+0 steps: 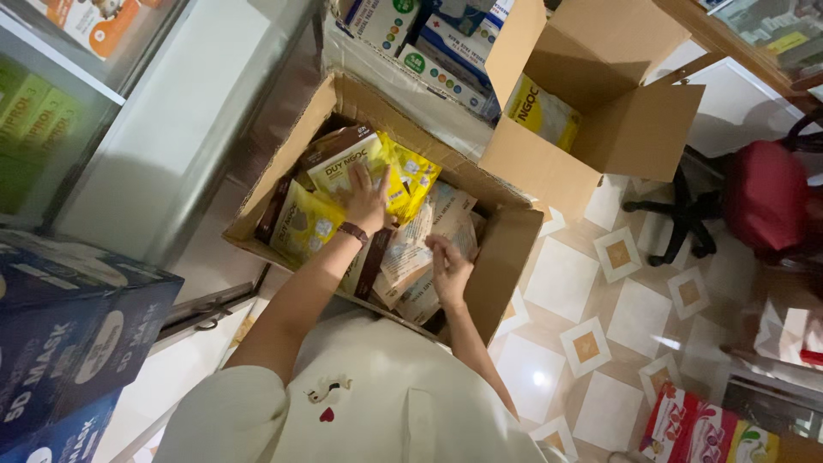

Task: The person repeatedly picks up packages of face masks from a large cardboard box and places them into a smaller cardboard box. The person handles both yellow and white mask packages, moving them one by one between the two boxes.

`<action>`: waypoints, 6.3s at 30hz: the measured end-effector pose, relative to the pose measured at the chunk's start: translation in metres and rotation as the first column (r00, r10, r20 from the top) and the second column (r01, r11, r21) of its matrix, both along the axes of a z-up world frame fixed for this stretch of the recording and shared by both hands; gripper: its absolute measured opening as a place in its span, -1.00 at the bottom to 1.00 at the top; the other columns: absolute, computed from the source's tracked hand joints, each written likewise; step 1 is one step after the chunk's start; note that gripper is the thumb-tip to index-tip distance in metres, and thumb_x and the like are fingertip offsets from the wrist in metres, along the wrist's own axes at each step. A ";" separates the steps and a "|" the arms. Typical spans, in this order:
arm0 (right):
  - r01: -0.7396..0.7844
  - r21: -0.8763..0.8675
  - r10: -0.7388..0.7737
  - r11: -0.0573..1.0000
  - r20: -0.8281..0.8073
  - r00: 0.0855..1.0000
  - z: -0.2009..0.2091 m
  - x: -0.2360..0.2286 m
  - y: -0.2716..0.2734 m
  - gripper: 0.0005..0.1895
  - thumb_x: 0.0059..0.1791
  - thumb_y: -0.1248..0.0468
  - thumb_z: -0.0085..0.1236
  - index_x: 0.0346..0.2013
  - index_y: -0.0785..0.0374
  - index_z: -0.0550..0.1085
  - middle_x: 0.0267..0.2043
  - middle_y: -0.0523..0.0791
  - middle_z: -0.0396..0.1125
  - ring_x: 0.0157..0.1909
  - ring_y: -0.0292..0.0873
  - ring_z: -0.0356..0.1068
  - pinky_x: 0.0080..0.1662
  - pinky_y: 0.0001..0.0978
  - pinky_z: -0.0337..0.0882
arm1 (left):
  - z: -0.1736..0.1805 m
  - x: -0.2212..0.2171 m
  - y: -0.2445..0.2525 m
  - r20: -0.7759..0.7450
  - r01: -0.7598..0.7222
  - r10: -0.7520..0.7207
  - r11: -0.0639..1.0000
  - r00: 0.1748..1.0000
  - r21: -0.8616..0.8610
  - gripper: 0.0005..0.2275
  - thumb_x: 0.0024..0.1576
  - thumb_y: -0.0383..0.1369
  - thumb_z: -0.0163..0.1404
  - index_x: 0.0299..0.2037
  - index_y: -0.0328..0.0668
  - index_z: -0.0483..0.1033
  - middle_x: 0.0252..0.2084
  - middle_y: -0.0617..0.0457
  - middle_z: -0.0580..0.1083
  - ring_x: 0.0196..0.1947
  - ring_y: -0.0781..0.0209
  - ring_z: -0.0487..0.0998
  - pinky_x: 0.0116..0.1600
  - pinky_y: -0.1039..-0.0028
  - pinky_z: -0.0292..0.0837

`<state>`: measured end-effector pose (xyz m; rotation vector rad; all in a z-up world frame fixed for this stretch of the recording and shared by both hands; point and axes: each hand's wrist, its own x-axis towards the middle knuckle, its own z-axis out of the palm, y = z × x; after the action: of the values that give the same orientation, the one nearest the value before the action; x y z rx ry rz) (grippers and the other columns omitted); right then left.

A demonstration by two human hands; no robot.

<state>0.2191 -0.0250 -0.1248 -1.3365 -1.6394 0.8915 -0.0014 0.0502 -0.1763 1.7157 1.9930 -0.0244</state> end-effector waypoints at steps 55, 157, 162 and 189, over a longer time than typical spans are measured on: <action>0.370 0.191 -0.170 0.909 -0.641 0.749 0.221 0.118 0.129 -0.76 0.00 0.58 0.11 -0.04 0.41 0.51 -0.04 -0.06 0.50 -0.05 -0.18 0.50 0.05 -0.30 0.53 | 0.173 -0.004 -0.025 0.973 0.016 -0.230 0.973 0.006 0.230 -0.53 0.31 -0.24 -0.10 0.41 -0.14 0.18 0.33 -0.11 0.40 0.31 0.11 0.45 0.35 0.16 0.43; -0.182 -0.265 0.084 0.947 -0.341 0.936 0.023 -0.006 0.000 -0.48 0.09 0.39 0.06 0.35 0.25 0.23 0.24 -0.04 0.35 0.24 -0.19 0.38 0.23 -0.30 0.37 | 0.084 -0.078 -0.022 0.681 -0.531 0.038 0.658 0.732 0.534 -0.80 0.41 -0.29 -0.10 -0.06 -0.21 0.55 -0.23 0.06 0.53 -0.28 0.34 0.48 -0.20 0.45 0.37; -0.235 -0.292 -0.002 0.927 -0.631 0.776 0.031 0.015 0.011 -0.51 0.10 0.39 0.12 0.35 0.32 0.35 0.13 -0.08 0.39 0.11 -0.22 0.37 0.19 -0.35 0.39 | 0.108 -0.045 -0.024 0.920 -0.503 0.051 0.848 0.387 0.165 -0.76 0.42 -0.24 -0.05 -0.12 -0.24 0.58 -0.36 0.11 0.42 -0.39 0.34 0.31 -0.24 0.52 0.22; 0.305 0.123 -0.174 0.944 -0.601 0.780 0.192 0.117 0.131 -0.63 0.10 0.53 0.07 0.19 0.28 0.31 0.02 -0.11 0.39 -0.03 -0.26 0.43 -0.02 -0.43 0.49 | 0.184 0.003 -0.011 0.983 -0.199 -0.143 0.966 0.111 0.163 -0.64 0.27 -0.16 -0.02 0.16 -0.20 0.46 -0.05 -0.01 0.60 -0.04 0.25 0.64 0.05 0.41 0.61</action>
<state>0.3362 0.1061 0.0670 -0.9593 -1.0185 0.8330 0.0019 0.0390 0.0079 1.1341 0.8901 1.1926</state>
